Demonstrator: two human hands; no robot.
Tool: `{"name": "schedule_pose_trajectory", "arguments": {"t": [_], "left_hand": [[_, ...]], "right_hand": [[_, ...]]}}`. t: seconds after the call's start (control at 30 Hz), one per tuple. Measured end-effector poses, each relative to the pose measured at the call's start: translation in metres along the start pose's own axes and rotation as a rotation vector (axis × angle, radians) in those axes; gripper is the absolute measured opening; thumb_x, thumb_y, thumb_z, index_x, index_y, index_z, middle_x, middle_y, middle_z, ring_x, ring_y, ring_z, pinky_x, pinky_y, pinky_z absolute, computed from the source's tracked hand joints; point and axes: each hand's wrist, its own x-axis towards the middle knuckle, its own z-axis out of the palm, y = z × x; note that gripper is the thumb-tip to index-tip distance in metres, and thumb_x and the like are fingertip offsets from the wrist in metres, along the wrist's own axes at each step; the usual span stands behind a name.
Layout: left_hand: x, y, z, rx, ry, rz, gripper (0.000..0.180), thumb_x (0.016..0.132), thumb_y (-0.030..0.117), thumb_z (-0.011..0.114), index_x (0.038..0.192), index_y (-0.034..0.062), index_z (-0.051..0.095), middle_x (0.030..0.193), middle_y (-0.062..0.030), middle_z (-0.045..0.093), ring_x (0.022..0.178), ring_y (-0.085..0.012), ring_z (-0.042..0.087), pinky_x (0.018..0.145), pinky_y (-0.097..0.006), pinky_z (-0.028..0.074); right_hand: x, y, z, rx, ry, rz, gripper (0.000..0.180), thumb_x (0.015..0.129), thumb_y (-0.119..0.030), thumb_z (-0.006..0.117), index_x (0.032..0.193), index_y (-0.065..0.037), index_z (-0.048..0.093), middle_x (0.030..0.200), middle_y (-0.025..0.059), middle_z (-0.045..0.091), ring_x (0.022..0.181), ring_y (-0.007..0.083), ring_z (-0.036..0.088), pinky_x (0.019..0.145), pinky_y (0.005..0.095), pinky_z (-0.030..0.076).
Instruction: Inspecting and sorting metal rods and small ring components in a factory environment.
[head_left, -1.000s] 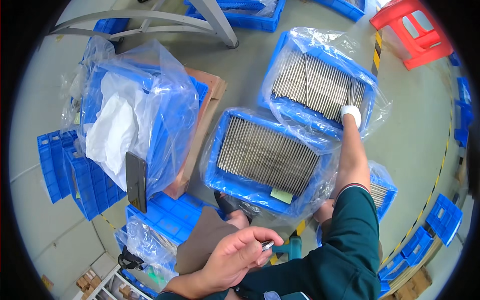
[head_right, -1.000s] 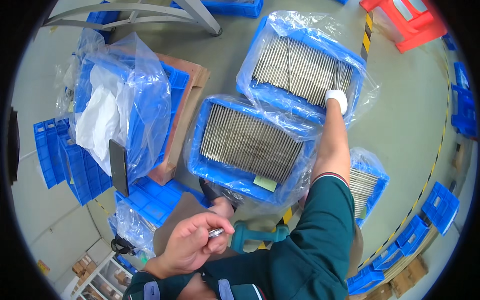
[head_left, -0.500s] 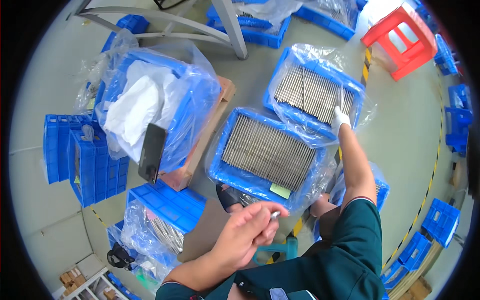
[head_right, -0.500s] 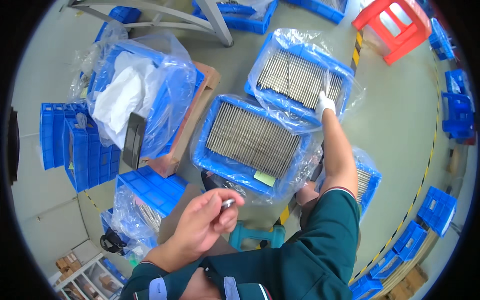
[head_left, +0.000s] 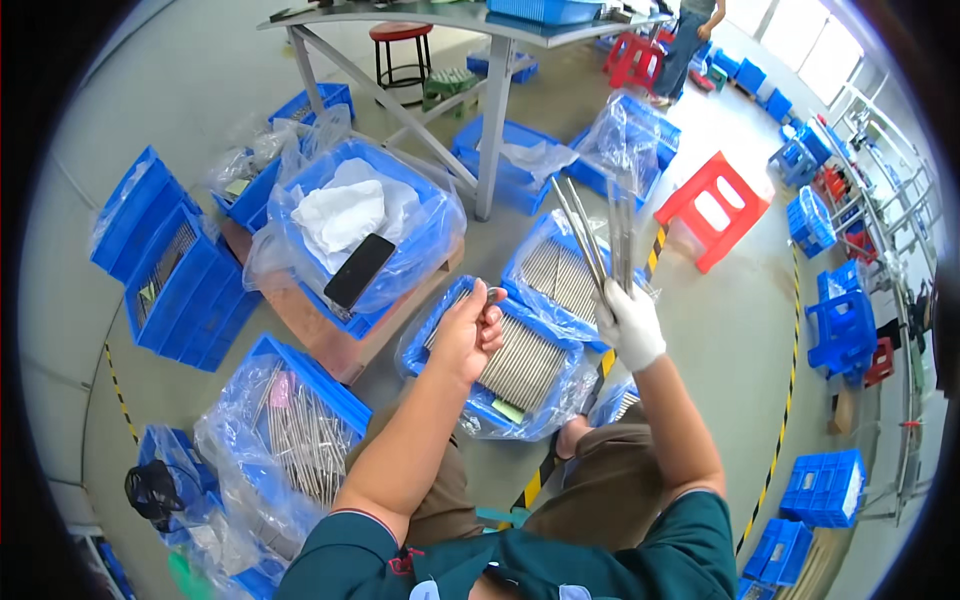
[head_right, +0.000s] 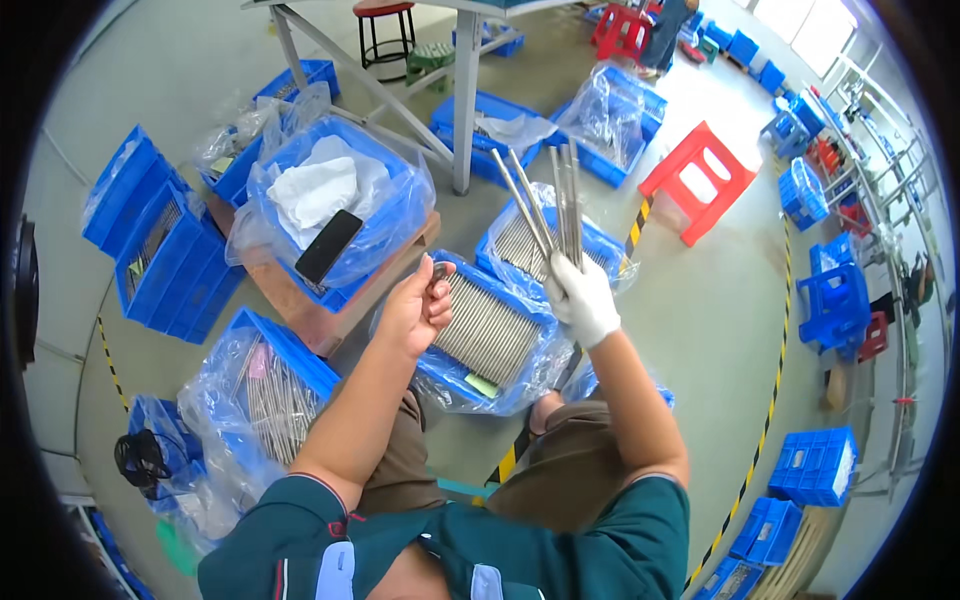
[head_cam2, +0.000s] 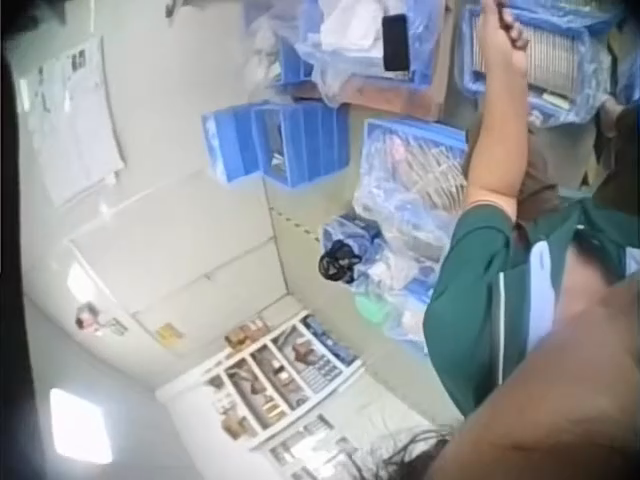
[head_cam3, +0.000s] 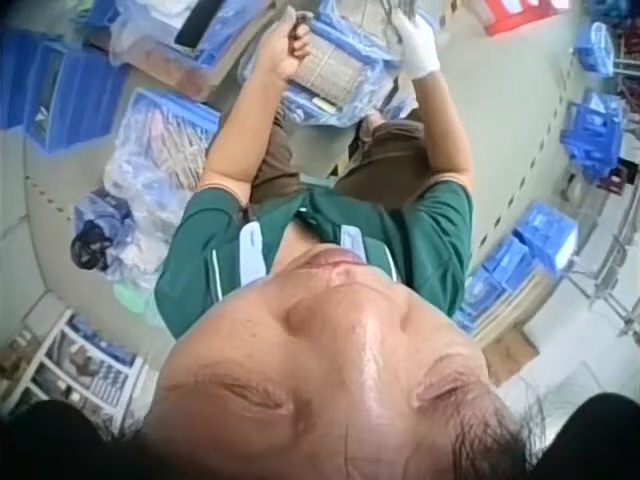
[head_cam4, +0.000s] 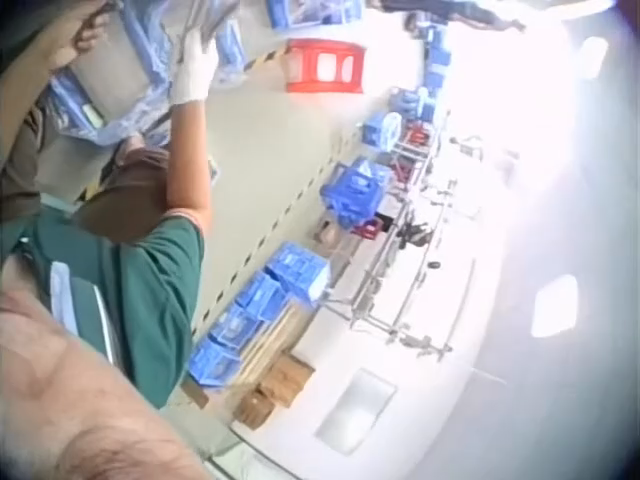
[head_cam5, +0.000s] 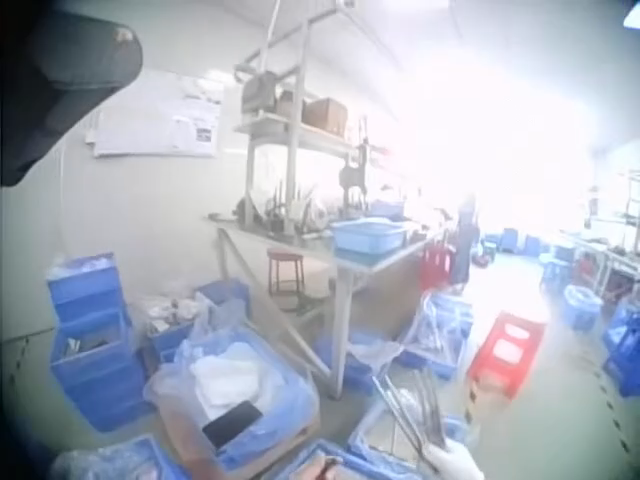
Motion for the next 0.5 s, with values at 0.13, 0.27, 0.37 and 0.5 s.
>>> {"name": "schedule_pose_trajectory", "arguments": {"t": [0.13,0.27,0.37,0.5], "left_hand": [[-0.004,0.002,-0.013,0.006,-0.044,0.052,0.036,0.089,0.039,0.056,0.097,0.0042,0.057,0.064,0.0019,0.045,0.049,-0.0069,0.035,0.044,-0.02,0.027],[-0.011,0.01,-0.007,0.033,-0.118,0.164,0.037,0.087,0.04,0.059,0.098,0.0047,0.056,0.065,0.0014,0.047,0.05,-0.0069,0.037,0.044,-0.02,0.027],[-0.022,0.019,-0.004,0.06,-0.155,0.235,0.038,0.086,0.04,0.059,0.1,0.0053,0.057,0.067,-0.0006,0.05,0.05,-0.0077,0.039,0.044,-0.02,0.028],[-0.028,0.018,0.006,0.061,-0.182,0.259,0.037,0.087,0.039,0.059,0.102,0.0044,0.057,0.064,0.0,0.046,0.05,-0.0076,0.035,0.045,-0.02,0.027]], "right_hand": [[-0.059,0.004,0.024,-0.045,0.011,-0.14,0.022,0.09,-0.026,0.056,0.086,-0.005,0.052,0.057,0.0014,0.048,0.043,0.0067,0.037,0.04,0.0207,0.026],[-0.072,0.038,0.027,-0.003,0.016,-0.107,0.017,0.088,-0.02,0.059,0.086,-0.005,0.052,0.059,0.0006,0.048,0.047,0.0064,0.039,0.042,0.0205,0.028],[-0.075,0.051,0.03,-0.328,0.112,-0.21,0.011,0.086,-0.013,0.058,0.079,-0.005,0.054,0.059,-0.0022,0.047,0.052,0.005,0.042,0.048,0.0205,0.034],[-0.07,0.063,0.023,-0.549,0.115,-0.227,0.016,0.084,-0.016,0.062,0.089,-0.001,0.059,0.063,0.0051,0.053,0.059,0.0105,0.049,0.057,0.0277,0.042]]}}
